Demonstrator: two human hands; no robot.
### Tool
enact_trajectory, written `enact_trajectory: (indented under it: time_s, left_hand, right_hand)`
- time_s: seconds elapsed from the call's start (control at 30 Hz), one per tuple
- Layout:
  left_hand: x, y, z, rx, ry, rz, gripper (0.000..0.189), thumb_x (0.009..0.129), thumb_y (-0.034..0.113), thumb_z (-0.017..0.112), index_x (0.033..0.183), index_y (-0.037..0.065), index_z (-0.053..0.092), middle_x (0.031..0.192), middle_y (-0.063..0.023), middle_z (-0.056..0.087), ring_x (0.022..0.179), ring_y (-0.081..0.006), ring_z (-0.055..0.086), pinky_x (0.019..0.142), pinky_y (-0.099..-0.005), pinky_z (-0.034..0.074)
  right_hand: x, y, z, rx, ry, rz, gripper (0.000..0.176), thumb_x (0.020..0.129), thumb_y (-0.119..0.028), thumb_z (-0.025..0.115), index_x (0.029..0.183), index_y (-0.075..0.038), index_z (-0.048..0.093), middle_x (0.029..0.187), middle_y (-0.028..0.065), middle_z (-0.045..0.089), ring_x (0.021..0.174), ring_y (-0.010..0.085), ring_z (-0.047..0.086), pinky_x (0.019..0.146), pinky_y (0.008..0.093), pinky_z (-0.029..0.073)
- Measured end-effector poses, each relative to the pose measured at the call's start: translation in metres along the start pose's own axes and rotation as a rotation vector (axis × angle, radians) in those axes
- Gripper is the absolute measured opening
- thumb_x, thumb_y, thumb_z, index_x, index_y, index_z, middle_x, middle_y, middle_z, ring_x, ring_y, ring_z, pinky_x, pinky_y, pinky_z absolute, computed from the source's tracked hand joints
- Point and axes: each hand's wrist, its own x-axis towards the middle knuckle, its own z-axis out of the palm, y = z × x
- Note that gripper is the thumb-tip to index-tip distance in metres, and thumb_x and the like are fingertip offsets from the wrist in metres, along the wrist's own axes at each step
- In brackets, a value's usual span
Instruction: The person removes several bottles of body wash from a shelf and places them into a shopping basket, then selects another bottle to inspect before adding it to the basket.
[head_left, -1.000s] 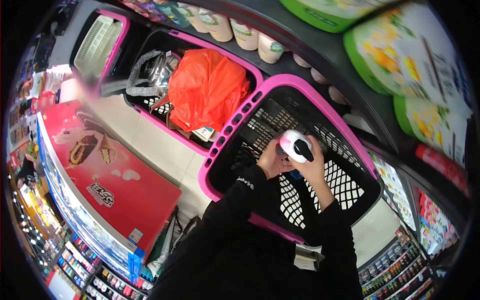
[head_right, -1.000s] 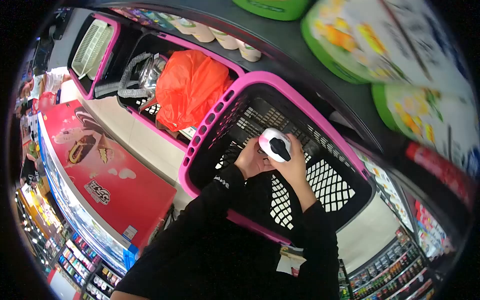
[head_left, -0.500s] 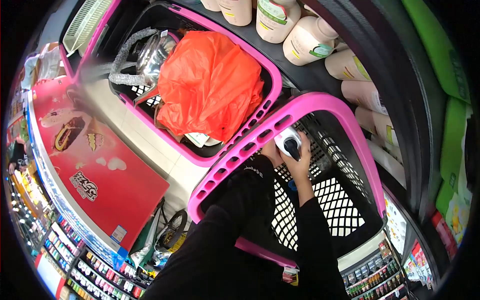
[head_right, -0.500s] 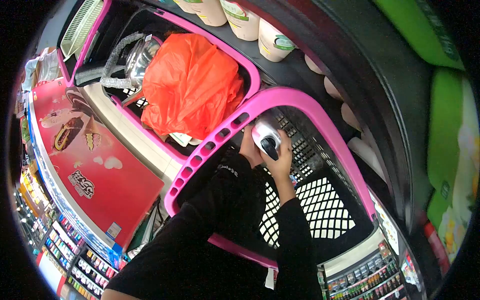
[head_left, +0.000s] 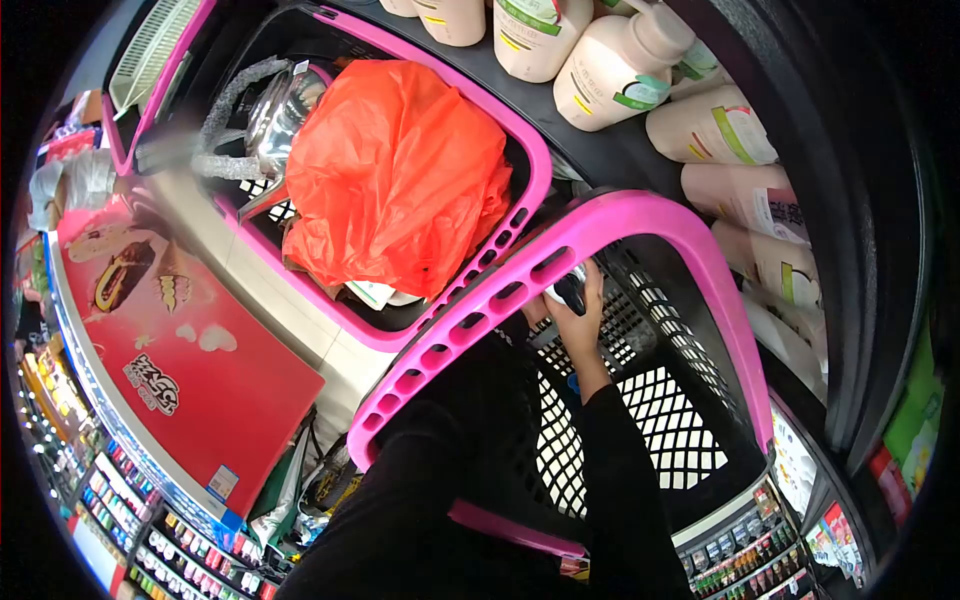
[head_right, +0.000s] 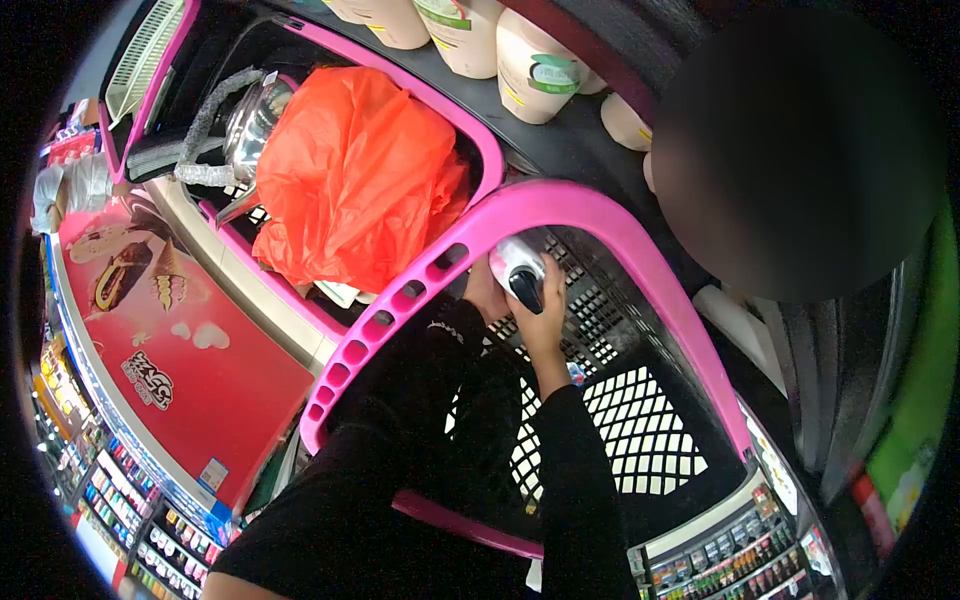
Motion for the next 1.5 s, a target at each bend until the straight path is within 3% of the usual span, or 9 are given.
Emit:
enact_trajectory:
  time_s: [0.17,0.27,0.4,0.47,0.57,0.77,0.9,1.17,1.5]
  left_hand:
    - [0.043,-0.019,-0.042,0.048,-0.118,0.173,0.053,0.085,0.051,0.029,0.11,0.007,0.047,0.107,-0.0096,0.053,0.098,-0.0243,0.05,0.09,-0.038,0.037]
    - [0.002,0.003,0.003,0.14,-0.132,0.005,0.05,0.086,0.045,0.027,0.114,0.008,0.045,0.111,-0.0102,0.052,0.099,-0.0253,0.05,0.089,-0.0405,0.038]
    - [-0.024,0.002,0.001,0.191,0.075,-0.024,0.049,0.084,0.045,0.031,0.117,0.011,0.044,0.107,-0.0093,0.052,0.093,-0.0286,0.051,0.075,-0.045,0.043]
    - [-0.035,-0.012,-0.004,0.345,0.448,0.062,0.042,0.084,0.037,0.037,0.116,0.011,0.044,0.096,-0.0085,0.05,0.082,-0.028,0.051,0.066,-0.0422,0.043]
    - [-0.068,-0.031,0.007,0.504,0.479,0.201,0.052,0.081,0.013,0.04,0.13,0.011,0.024,0.087,-0.007,0.045,0.074,-0.0232,0.049,0.063,-0.0379,0.043]
    - [-0.176,-0.053,0.055,0.727,0.087,0.122,0.045,0.082,0.008,0.042,0.124,0.004,0.028,0.107,-0.0137,0.051,0.089,-0.0213,0.057,0.072,-0.0297,0.045]
    - [-0.266,-0.061,0.077,1.025,-0.272,0.112,0.029,0.087,0.011,0.042,0.115,0.003,0.04,0.105,-0.013,0.054,0.093,-0.0213,0.055,0.081,-0.03,0.044]
    - [-0.37,-0.077,0.097,1.342,-0.519,0.283,0.026,0.085,0.006,0.043,0.11,-0.002,0.044,0.1,-0.0128,0.056,0.088,-0.0192,0.056,0.079,-0.0286,0.045]
    - [-0.43,-0.099,0.132,1.508,-0.831,0.125,0.029,0.085,0.007,0.044,0.112,-0.004,0.042,0.103,-0.015,0.056,0.089,-0.0204,0.056,0.08,-0.029,0.044]
  right_hand:
    - [0.008,0.002,-0.006,-0.01,-0.007,-0.001,0.068,0.059,-0.008,0.071,0.118,-0.003,0.038,0.106,0.019,0.045,0.098,0.0328,0.046,0.084,0.0377,0.038]
    - [0.007,-0.008,-0.019,0.007,-0.142,0.104,0.081,0.059,-0.007,0.072,0.126,-0.002,0.026,0.121,0.0226,0.035,0.11,0.0371,0.039,0.093,0.0396,0.033]
    - [-0.016,-0.006,-0.036,-0.153,-0.158,0.101,0.074,0.07,-0.009,0.065,0.127,0.005,0.02,0.127,0.0255,0.028,0.118,0.0394,0.03,0.098,0.0397,0.026]
    - [-0.037,-0.011,-0.048,-0.166,-0.168,0.174,0.069,0.074,-0.011,0.062,0.127,0.004,0.02,0.127,0.0258,0.028,0.118,0.0393,0.029,0.099,0.0395,0.025]
    - [-0.081,0.002,-0.061,-0.204,-0.215,0.241,0.057,0.081,-0.012,0.052,0.128,0.003,0.022,0.124,0.0246,0.033,0.114,0.034,0.038,0.092,0.0367,0.035]
    - [-0.138,-0.077,-0.127,-0.14,-0.838,0.411,0.034,0.078,-0.019,0.058,0.105,0.0,0.051,0.099,0.0172,0.056,0.094,0.0271,0.055,0.08,0.0328,0.042]
    - [-0.186,-0.112,-0.159,-0.2,-0.546,-0.092,0.035,0.075,-0.023,0.055,0.104,-0.004,0.051,0.096,0.0205,0.056,0.089,0.0353,0.053,0.077,0.039,0.043]
    - [-0.236,-0.176,-0.229,-0.541,-0.577,-0.251,0.038,0.074,-0.029,0.056,0.105,-0.006,0.05,0.089,0.0157,0.055,0.077,0.0322,0.057,0.068,0.0412,0.046]
    - [-0.323,-0.224,-0.255,-0.605,-0.462,-0.083,0.049,0.076,-0.03,0.055,0.115,-0.004,0.042,0.098,0.0165,0.055,0.09,0.0314,0.054,0.074,0.0403,0.045]
